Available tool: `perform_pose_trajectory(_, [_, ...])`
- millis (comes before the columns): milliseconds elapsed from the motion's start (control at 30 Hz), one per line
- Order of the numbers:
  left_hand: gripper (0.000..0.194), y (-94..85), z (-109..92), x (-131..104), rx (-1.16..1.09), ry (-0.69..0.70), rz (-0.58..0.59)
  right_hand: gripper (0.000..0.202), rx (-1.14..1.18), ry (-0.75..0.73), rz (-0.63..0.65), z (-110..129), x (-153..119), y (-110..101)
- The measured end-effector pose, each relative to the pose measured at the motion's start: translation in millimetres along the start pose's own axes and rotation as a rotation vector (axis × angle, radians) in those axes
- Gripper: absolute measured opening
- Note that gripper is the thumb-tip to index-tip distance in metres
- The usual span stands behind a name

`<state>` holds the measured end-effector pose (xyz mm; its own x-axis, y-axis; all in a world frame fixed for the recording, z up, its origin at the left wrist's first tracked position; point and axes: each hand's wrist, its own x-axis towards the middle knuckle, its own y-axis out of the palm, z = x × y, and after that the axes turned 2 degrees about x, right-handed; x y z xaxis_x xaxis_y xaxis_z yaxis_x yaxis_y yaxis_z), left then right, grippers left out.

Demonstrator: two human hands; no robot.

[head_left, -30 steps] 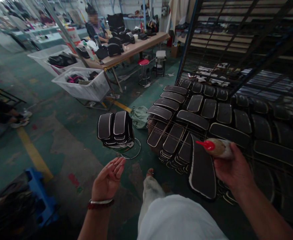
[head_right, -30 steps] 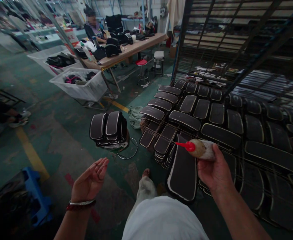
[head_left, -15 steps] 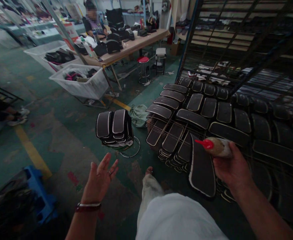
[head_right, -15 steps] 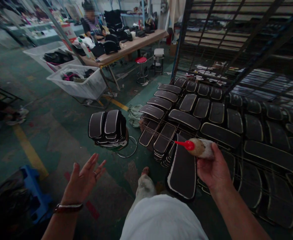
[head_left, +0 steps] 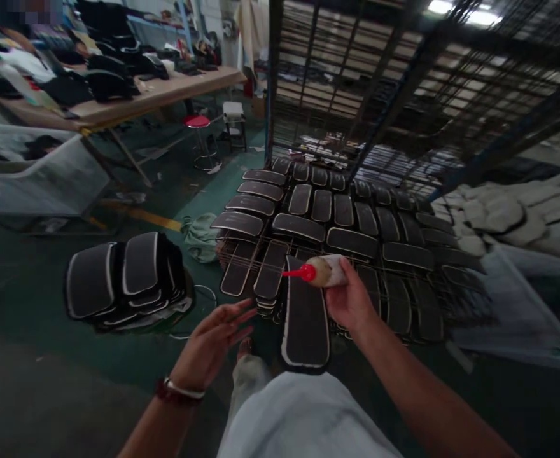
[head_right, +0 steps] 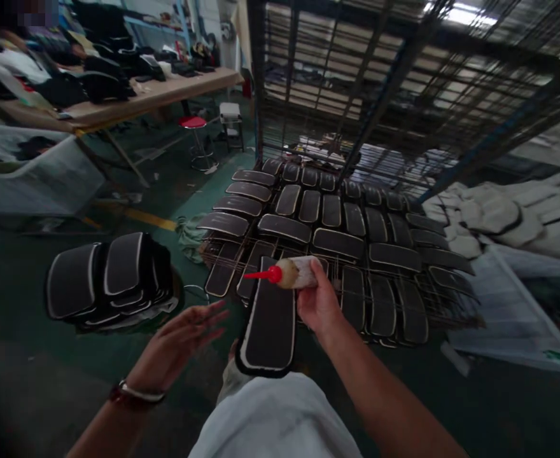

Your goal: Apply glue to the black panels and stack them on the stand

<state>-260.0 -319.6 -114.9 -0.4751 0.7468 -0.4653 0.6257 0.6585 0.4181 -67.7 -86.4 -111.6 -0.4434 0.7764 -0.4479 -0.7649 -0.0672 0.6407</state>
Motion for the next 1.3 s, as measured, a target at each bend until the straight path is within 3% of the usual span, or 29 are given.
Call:
perform_pose_trajectory(67, [0.03,38.7,-12.1,16.3,-0.023,-0.14,0.213,0.026,0.057,-0.007,-0.045,0.3,-3.0,4.3])
perform_pose_trajectory(133, [0.031,69.1,-21.6,29.9,0.039,-0.235,0.326,0.022,0.116,-0.013,-0.098,0.9,-6.4,6.8])
perform_pose_trajectory(200, [0.03,91.2,-26.0,41.9,0.13,-0.233,0.361,0.022,0.16,-0.037,-0.129,2.0,-9.6,7.1])
perform_pose_trajectory(300, [0.035,109.8,-25.8,57.3,0.234,-0.151,0.376,0.032,0.181,-0.049,-0.125,7.9,-13.9,2.6])
perform_pose_trajectory(400, [0.038,113.3,-27.9,68.5,0.268,-0.136,0.429,0.046,0.139,-0.045,-0.091,24.9,-18.7,-7.0])
perform_pose_trajectory(467, [0.037,110.0,-33.9,73.9,0.279,-0.138,0.44,0.048,0.116,-0.125,-0.091,43.6,-22.9,-13.9])
perform_pose_trajectory(700, [0.036,97.6,-59.5,84.4,0.313,-0.264,0.327,0.051,-0.018,-0.398,-0.013,123.0,-40.8,-20.8])
perform_pose_trajectory(833, [0.037,101.0,-68.7,86.4,0.387,-0.287,0.473,0.047,-0.251,-0.578,0.044,153.2,-56.1,-9.0])
perform_pose_trajectory(967, [0.031,106.0,-75.0,89.5,0.443,-0.293,0.576,0.051,-0.531,-0.7,0.146,170.1,-74.1,9.1])
perform_pose_trajectory(1133, [0.04,111.3,-79.8,93.3,0.419,-0.299,0.556,0.048,-0.876,-0.81,0.253,182.7,-86.8,30.2])
perform_pose_trajectory(1300, [0.033,114.9,-88.3,90.2,0.499,-0.261,0.653,0.043,-0.866,-0.834,0.262,186.6,-83.9,40.5])
